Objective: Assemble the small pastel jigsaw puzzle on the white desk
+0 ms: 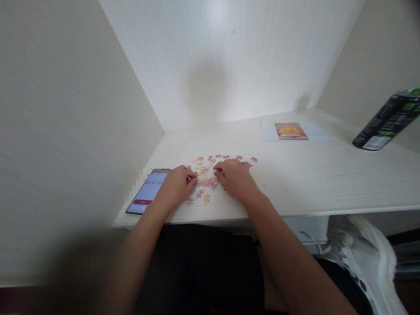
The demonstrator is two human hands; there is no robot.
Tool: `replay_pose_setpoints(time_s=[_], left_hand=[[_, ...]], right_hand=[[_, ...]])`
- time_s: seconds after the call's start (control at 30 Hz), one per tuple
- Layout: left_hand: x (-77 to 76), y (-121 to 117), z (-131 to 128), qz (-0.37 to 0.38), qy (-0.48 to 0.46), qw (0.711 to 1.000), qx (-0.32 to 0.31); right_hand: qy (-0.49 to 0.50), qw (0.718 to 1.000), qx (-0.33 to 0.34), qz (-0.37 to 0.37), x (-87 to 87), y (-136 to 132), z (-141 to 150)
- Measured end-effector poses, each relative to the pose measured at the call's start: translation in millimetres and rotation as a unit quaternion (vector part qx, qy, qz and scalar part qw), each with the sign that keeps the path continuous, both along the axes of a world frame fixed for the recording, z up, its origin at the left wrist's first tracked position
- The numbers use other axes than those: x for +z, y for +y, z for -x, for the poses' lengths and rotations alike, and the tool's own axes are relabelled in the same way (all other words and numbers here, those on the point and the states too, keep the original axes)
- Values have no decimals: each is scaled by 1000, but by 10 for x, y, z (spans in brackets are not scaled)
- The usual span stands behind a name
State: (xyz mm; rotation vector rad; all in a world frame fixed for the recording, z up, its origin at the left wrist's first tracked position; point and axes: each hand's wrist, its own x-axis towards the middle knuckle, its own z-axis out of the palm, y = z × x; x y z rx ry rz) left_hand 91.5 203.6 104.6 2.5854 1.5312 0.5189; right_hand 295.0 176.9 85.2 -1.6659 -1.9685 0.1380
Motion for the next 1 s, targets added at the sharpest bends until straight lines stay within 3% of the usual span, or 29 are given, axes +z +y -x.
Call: replay_pose_setpoints(time_s=[0.23,0.4,0.5,0.77,1.0], left_hand=[[-16,-24,-25,-33,27,999,-25],[-51,-38,-17,-50,10,998,-20],[-72,-41,2,-56,-4,998,-8],[-70,-80,0,-63,23,998,-7],[89,-138,-274,-37,41,998,39]], right_hand=[[6,1000,-26,-11,8,7,-4],[77,986,-132,-71,37,20,-37],[111,976,-159,-98,43,28,-46],[94,983,-134,-88,41,24,-3],[85,986,-116,-86,25,20,13]])
